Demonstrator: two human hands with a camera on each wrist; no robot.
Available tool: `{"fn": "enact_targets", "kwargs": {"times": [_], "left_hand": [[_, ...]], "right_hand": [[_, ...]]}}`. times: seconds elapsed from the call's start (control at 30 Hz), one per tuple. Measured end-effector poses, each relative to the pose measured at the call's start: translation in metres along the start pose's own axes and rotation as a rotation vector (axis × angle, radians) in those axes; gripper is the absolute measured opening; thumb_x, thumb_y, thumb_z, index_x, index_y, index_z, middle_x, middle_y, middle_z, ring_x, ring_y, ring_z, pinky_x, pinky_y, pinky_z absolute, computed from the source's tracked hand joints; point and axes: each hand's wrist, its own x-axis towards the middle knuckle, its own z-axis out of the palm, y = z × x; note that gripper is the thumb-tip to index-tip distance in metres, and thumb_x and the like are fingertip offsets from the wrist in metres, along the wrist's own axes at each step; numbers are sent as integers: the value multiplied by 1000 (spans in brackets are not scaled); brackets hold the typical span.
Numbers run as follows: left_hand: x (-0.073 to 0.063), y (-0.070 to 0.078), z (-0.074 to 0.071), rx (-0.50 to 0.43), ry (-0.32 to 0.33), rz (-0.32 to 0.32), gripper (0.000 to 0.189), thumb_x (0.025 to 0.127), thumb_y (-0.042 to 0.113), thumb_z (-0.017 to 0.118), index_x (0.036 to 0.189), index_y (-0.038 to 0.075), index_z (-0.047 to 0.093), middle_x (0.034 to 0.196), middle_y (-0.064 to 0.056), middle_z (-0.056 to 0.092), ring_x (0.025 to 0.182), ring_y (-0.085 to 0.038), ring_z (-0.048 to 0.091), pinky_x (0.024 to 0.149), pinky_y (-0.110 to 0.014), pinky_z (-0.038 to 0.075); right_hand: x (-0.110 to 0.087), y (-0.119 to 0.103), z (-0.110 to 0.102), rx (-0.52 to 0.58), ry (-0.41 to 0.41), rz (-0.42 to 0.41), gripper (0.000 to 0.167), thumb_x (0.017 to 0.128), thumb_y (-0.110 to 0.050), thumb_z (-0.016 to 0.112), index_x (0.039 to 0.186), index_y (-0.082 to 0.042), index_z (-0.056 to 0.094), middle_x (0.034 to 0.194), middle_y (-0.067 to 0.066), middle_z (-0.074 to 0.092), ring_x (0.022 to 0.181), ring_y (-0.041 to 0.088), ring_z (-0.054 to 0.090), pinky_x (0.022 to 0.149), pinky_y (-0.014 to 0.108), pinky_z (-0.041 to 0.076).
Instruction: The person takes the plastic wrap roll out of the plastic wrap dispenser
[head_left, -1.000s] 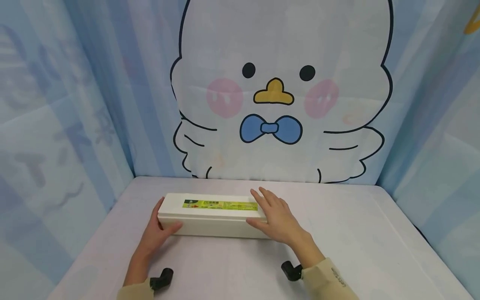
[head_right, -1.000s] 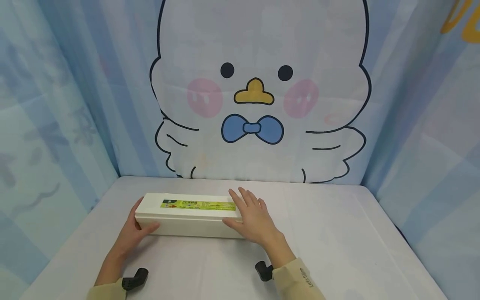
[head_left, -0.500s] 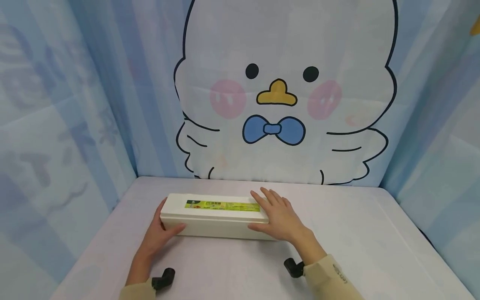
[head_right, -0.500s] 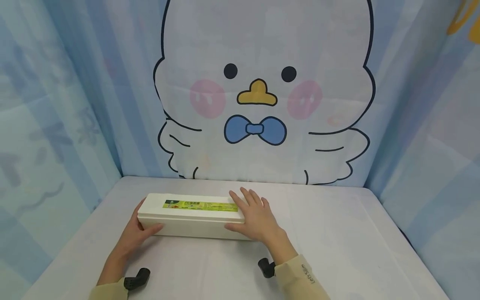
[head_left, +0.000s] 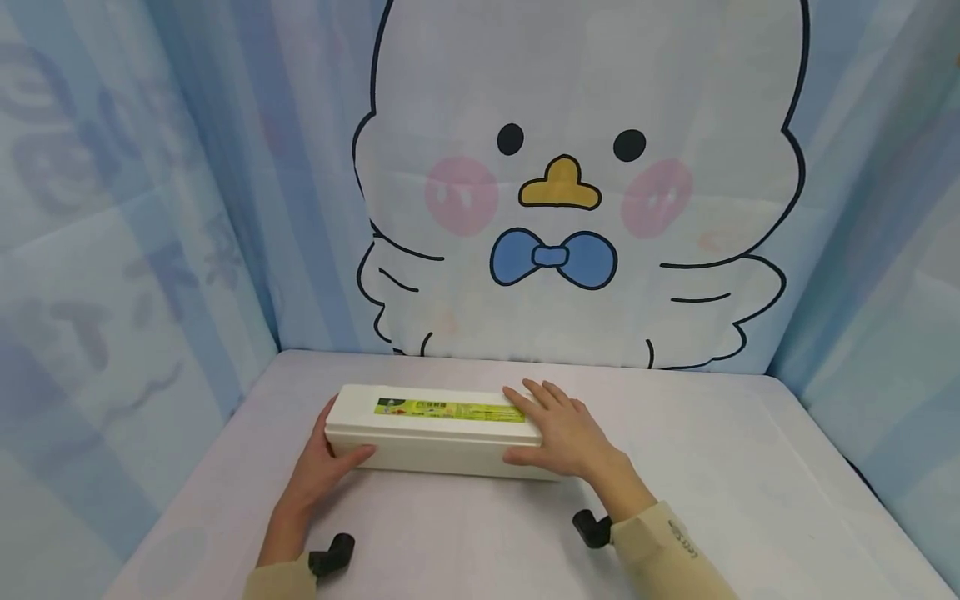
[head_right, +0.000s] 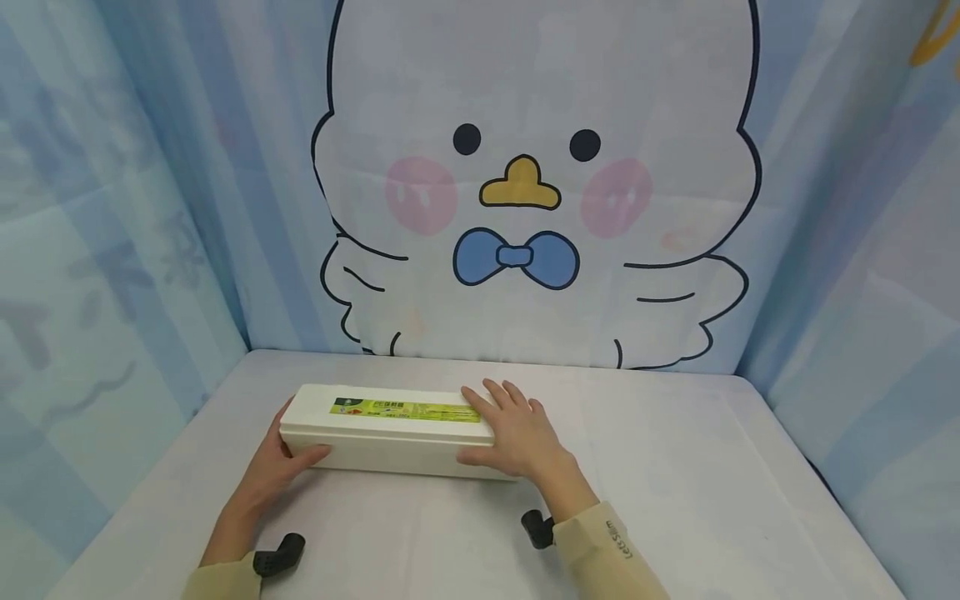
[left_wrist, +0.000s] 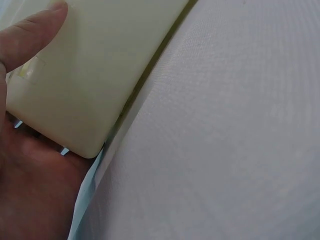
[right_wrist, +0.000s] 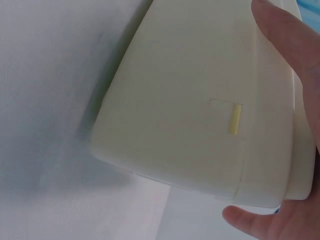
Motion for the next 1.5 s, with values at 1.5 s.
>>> {"fn": "enact_targets", "kwargs": {"times": [1.5], "left_hand": [[-1,4,-1,16,-3,6,96,92,15,75,161,4,9,159,-25,28,141,-40,34,115,-57,25]], "right_hand": [[8,7,-6,75,46,-28,90,79,-61,78,154,-25,46,149,6,48,135,30,39,92,56,36]]}}
